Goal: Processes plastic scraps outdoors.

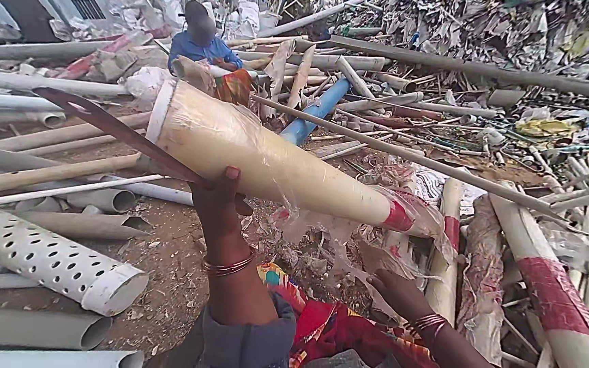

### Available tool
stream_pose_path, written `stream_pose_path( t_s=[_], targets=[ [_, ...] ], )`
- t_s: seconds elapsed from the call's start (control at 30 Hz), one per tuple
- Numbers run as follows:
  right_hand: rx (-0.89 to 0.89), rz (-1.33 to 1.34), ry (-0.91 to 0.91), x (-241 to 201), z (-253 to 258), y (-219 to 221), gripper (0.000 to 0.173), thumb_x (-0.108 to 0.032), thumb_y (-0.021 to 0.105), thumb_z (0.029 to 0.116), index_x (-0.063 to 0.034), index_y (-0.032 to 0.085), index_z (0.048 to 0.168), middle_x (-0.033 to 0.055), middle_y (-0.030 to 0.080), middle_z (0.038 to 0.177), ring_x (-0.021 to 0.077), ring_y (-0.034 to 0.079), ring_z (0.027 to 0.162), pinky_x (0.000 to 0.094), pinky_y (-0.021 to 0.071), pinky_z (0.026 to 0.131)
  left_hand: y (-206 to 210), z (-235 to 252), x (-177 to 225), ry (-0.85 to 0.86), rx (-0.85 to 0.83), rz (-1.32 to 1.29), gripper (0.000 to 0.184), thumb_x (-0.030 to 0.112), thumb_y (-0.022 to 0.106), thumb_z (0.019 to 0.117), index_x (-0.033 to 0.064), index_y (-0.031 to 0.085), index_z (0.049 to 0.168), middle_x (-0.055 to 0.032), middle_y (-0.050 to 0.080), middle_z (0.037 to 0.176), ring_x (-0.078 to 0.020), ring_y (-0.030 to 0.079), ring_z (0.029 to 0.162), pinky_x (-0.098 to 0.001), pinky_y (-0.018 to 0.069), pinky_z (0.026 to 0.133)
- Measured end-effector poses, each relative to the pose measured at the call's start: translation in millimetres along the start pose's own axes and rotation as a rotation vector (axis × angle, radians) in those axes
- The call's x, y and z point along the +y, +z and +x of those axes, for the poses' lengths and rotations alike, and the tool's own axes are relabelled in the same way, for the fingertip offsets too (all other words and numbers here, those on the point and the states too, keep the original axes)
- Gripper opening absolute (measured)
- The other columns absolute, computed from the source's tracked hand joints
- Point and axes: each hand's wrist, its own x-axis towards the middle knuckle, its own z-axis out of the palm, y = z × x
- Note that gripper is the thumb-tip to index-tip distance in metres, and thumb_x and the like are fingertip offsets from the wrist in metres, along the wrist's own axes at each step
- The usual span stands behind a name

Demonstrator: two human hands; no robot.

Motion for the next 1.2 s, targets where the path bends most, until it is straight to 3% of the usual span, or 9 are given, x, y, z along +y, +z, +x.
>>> stream_pose_path(
  t_s=[0.2, 0.27, 0.37, 0.47, 0.57, 0.73, 0.93, 1.1, 1.2],
  targets=[
    [0.191, 0.506, -0.180, 3.5, 1.2, -1.2, 0.030, -0.006, 0.047, 0.1069, 0.0020, 0.064, 0.131, 0.0233, 0.063, 0.134, 0.0343, 0.061, 0.124, 0.0489, 0.0447, 0.107, -1.6, -7.5, 3.8, 0.088, -0.054, 0.031, 0.071, 0.050, 0.076, 0.0869, 0.0144, 0.036, 0.134, 0.0129, 0.064, 0.110, -0.0001, 0.067, 0.101, -0.0236, 0.0578, 0.091],
    [0.258, 0.632, -0.204, 1.9, 2.6, 0.4, 0.029, 0.001, 0.046, 0.1039, 0.0026, 0.068, 0.123, 0.0163, 0.070, 0.114, 0.0218, 0.065, 0.102, 0.0391, 0.0503, 0.094, -3.3, -6.8, 2.4, 0.100, -0.053, 0.053, 0.076, 0.053, 0.073, 0.0881, 0.0134, 0.033, 0.138, 0.0111, 0.062, 0.115, -0.0011, 0.065, 0.107, -0.0246, 0.0561, 0.095],
    [0.353, 0.687, -0.171, 2.1, 5.3, 5.4, 0.026, -0.008, 0.046, 0.1071, 0.0005, 0.068, 0.119, 0.0063, 0.065, 0.091, 0.0094, 0.057, 0.076, 0.0297, 0.0486, 0.074, -4.2, -7.1, 2.1, 0.099, -0.045, 0.059, 0.069, 0.049, 0.066, 0.0946, 0.0138, 0.030, 0.141, 0.0091, 0.061, 0.120, -0.0027, 0.064, 0.111, -0.0256, 0.0547, 0.098],
    [0.369, 0.590, -0.113, 3.5, -0.1, -0.2, 0.032, -0.024, 0.050, 0.1088, 0.0026, 0.068, 0.112, 0.0164, 0.066, 0.090, 0.0266, 0.061, 0.083, 0.0518, 0.0466, 0.079, -1.3, -7.9, 5.6, 0.074, -0.018, 0.070, 0.050, 0.040, 0.057, 0.1026, 0.0157, 0.033, 0.139, 0.0090, 0.061, 0.119, -0.0031, 0.065, 0.110, -0.0263, 0.0557, 0.095],
    [0.353, 0.514, -0.091, 4.8, 0.1, -2.9, 0.041, -0.033, 0.052, 0.1080, 0.0042, 0.069, 0.103, 0.0193, 0.066, 0.090, 0.0321, 0.062, 0.085, 0.0567, 0.0454, 0.080, 1.0, -9.5, 7.2, 0.081, -0.009, 0.078, 0.042, 0.034, 0.051, 0.1059, 0.0150, 0.033, 0.139, 0.0093, 0.060, 0.118, -0.0019, 0.065, 0.109, -0.0248, 0.0547, 0.096],
    [0.200, 0.312, -0.140, 7.4, 9.3, -0.7, 0.040, -0.032, 0.057, 0.1061, 0.0024, 0.071, 0.120, 0.0240, 0.061, 0.138, 0.0443, 0.052, 0.133, 0.0648, 0.0332, 0.112, -1.8, -11.9, 7.0, 0.081, -0.040, 0.071, 0.052, 0.038, 0.055, 0.1034, 0.0137, 0.031, 0.142, 0.0088, 0.061, 0.121, -0.0024, 0.064, 0.111, -0.0248, 0.0547, 0.097],
    [0.417, 0.364, -0.211, 7.1, 9.5, -0.3, 0.033, -0.022, 0.054, 0.1063, 0.0014, 0.070, 0.123, 0.0254, 0.064, 0.133, 0.0432, 0.057, 0.129, 0.0591, 0.0401, 0.110, -7.5, -8.5, 2.1, 0.095, -0.045, 0.052, 0.058, 0.042, 0.064, 0.0983, 0.0123, 0.033, 0.138, 0.0085, 0.060, 0.119, -0.0022, 0.064, 0.111, -0.0246, 0.0541, 0.098],
    [0.367, 0.461, 0.040, 20.9, 25.9, -36.1, 0.041, -0.021, 0.051, 0.1080, 0.0024, 0.055, 0.141, 0.0225, 0.061, 0.137, 0.0342, 0.058, 0.129, 0.0499, 0.0421, 0.111, -16.6, -1.3, -7.7, 0.132, -0.044, 0.071, 0.072, 0.050, 0.069, 0.0935, 0.0110, 0.033, 0.141, 0.0074, 0.059, 0.125, -0.0049, 0.062, 0.118, -0.0273, 0.0512, 0.104],
    [0.362, 0.564, 0.227, 51.4, 55.0, -54.4, 0.049, -0.024, 0.054, 0.1074, 0.0014, 0.046, 0.149, 0.0218, 0.062, 0.138, 0.0330, 0.059, 0.128, 0.0502, 0.0413, 0.111, -29.6, 4.4, -21.0, 0.152, -0.030, 0.074, 0.058, 0.048, 0.066, 0.0975, 0.0104, 0.042, 0.135, 0.0066, 0.064, 0.119, -0.0077, 0.065, 0.114, -0.0279, 0.0530, 0.102]
  ],
)
